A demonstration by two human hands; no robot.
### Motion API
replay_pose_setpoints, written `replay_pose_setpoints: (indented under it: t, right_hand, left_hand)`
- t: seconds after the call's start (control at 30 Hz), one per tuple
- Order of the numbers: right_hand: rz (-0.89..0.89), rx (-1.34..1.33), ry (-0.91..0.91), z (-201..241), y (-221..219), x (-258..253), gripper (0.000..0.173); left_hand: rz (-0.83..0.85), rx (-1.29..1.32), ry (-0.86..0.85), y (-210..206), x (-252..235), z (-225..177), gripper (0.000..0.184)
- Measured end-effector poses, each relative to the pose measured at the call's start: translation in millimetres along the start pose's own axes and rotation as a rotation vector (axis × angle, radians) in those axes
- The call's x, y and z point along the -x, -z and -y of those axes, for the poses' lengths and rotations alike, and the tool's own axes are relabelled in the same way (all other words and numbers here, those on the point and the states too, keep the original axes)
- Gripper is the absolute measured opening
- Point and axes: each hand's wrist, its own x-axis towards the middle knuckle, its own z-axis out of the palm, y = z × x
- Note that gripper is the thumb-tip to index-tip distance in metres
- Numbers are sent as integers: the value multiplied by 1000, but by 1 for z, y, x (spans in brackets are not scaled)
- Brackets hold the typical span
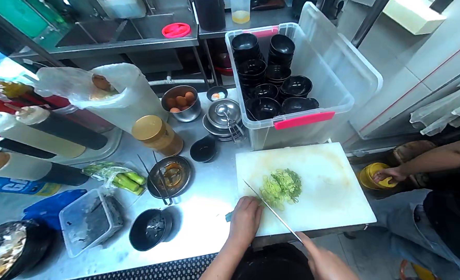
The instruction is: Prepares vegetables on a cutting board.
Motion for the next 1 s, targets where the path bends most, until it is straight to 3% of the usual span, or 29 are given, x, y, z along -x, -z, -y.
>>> replay_pose_setpoints:
  t: [0.33, 0.47, 0.7, 0.9, 1.0]
  right_hand:
    - [13, -15, 3, -3, -5, -1, 57]
    - [49, 3, -16, 15, -1, -38, 58]
    - [17, -6, 27, 2, 4, -3, 57]
    - [43, 19, -6, 17, 0, -37, 57]
    - [42, 35, -3, 17, 11, -22, 57]
  left_hand:
    - [160, -10, 95, 10, -12, -6, 22]
    - [150, -3, 83, 9, -10, -3, 21]
    - [134, 7, 86, 9, -8, -1, 21]
    - [132, 14, 78, 8, -7, 0, 21]
    - [112, 18, 75, 6, -5, 3, 23]
